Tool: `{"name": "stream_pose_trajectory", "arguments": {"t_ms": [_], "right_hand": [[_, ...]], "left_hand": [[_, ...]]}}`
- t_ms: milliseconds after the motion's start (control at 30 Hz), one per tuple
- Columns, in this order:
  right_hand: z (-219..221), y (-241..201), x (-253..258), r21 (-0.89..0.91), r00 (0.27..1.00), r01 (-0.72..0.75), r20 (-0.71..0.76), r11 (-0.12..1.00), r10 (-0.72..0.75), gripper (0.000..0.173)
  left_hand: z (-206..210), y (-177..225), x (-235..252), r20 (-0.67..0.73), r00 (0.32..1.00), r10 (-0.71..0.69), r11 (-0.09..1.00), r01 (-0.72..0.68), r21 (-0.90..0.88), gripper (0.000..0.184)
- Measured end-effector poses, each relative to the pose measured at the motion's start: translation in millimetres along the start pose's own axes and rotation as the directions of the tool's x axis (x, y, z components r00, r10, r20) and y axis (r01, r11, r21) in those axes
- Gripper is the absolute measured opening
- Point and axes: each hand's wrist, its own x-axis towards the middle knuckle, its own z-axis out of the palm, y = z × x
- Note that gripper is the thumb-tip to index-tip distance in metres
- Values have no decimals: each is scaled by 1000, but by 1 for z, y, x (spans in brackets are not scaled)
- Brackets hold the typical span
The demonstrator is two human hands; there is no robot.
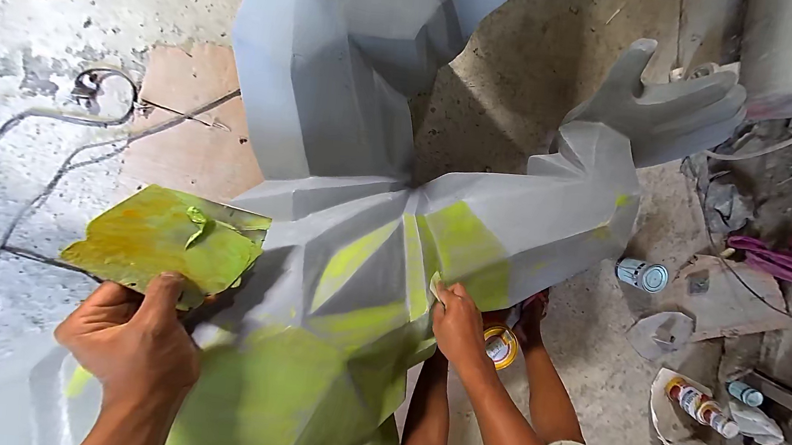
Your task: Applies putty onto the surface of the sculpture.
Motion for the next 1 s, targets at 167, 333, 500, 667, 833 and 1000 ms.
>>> {"name": "stream_pose_trajectory", "arguments": {"t_ms": [167, 333, 500, 667, 833, 1000], "right_hand": [[9, 32, -19, 103, 983, 94, -170, 990, -76, 36], [11, 10, 7, 192, 945, -20, -317, 981, 81, 36], [7, -22, 20, 152, 964, -109, -226, 982, 142, 35], [3, -16, 16, 182, 953, -87, -273, 979, 136, 35], [0, -38, 34, 173, 957, -122, -242, 977, 162, 35], [-6, -37, 29, 257, 969, -168, -134, 952, 207, 39]], "left_hand": [[0, -1, 1, -4, 1000, 26, 1000, -26, 6, 10], [-2, -2, 0, 7, 999, 32, 999, -33, 19, 10], [-1, 1, 0, 10, 999, 30, 999, -30, 18, 9], [-1, 1, 0, 5, 999, 32, 999, -33, 26, 8], [-1, 1, 0, 7, 1000, 29, 1000, -29, 11, 10], [-1, 0, 0, 0, 1000, 21, 1000, -21, 13, 11]]}}
